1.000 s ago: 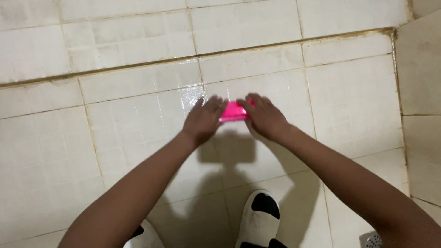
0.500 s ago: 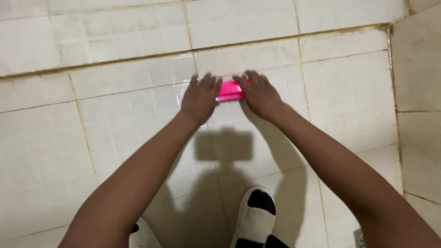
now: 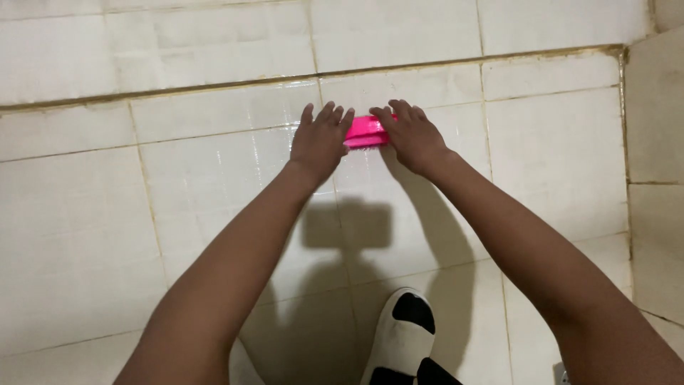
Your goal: The person scrubs a tiled bathroom floor using a pink handheld brush. They repeatedly rub the brush along the grout lines and tile surfaces in a back-and-forth motion, focusing on a small area near the toilet base.
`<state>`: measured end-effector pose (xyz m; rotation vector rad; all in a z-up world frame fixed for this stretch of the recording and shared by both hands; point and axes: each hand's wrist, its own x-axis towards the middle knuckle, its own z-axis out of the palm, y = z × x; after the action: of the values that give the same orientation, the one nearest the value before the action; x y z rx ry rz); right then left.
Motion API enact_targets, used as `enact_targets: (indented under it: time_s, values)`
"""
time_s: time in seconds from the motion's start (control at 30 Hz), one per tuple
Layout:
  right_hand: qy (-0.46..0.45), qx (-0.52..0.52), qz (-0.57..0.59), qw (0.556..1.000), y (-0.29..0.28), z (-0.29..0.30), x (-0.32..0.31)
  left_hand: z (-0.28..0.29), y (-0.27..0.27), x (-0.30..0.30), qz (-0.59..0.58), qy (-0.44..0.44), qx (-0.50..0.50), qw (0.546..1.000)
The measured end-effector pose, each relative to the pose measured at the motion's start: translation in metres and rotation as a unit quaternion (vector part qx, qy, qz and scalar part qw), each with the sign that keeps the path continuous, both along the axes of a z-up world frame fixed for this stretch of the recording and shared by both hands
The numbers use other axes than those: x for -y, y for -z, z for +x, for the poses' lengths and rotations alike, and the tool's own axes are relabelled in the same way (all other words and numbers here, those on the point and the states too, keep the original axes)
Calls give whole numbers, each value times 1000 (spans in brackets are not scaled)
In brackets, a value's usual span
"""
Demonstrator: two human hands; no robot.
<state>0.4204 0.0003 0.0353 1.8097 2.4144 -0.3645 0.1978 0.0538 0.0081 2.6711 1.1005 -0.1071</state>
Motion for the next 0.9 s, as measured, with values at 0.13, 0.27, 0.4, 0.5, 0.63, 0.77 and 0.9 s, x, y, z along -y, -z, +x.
enact_targets:
  time_s: [0.13, 0.27, 0.4, 0.5, 0.63, 0.77, 0.9]
  values:
    - [-2, -18, -24, 1000, -12, -21, 8, -28, 7, 13, 3, -11, -18, 1000]
    - [-45, -42, -73, 995, -23, -65, 22, -84, 10, 40, -21, 21, 63, 998]
    - [-93, -45, -79, 991, -4, -100, 16, -134, 14, 43, -32, 1, 98, 995]
    - [-160, -32, 8, 986, 4, -125, -17, -159, 10, 22, 10, -38, 74, 997]
    - [-166, 5, 22, 986, 1, -161, -56, -177, 0, 6, 24, -101, 16, 994]
    - [-179, 11, -3, 984, 2, -184, -49, -206, 9, 21, 22, -126, 25, 992]
    - [-165, -46, -109, 979, -13, -209, -10, -246, 19, 55, 0, -75, 79, 994]
